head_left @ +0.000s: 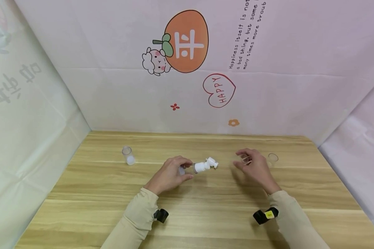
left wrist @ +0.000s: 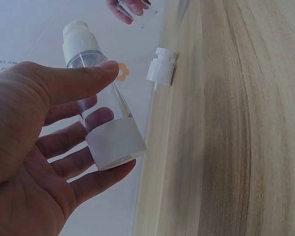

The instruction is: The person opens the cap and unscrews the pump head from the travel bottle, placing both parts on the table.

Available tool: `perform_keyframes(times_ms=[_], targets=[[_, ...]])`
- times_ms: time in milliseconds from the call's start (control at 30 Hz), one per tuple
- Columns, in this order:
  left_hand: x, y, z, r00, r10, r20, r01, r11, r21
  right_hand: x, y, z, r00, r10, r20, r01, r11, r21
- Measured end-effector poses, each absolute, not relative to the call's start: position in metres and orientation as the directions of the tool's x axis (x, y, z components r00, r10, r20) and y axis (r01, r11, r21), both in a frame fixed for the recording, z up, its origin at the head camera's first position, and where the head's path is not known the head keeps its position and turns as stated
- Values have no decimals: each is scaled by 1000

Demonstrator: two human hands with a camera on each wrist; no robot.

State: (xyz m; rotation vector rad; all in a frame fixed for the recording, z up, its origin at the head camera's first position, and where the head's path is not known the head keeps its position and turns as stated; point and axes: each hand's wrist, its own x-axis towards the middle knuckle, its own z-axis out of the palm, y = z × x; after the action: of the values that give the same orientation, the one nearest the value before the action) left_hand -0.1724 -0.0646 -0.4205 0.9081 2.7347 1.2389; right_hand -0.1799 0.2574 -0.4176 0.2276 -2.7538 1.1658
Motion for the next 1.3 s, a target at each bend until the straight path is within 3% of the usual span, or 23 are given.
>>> perform_keyframes(times_ms=[1300], targets=[[-172, -69, -419, -845, 488, 219, 486, 530, 695, -196, 275, -434, -996, -21, 84, -70, 759, -647]])
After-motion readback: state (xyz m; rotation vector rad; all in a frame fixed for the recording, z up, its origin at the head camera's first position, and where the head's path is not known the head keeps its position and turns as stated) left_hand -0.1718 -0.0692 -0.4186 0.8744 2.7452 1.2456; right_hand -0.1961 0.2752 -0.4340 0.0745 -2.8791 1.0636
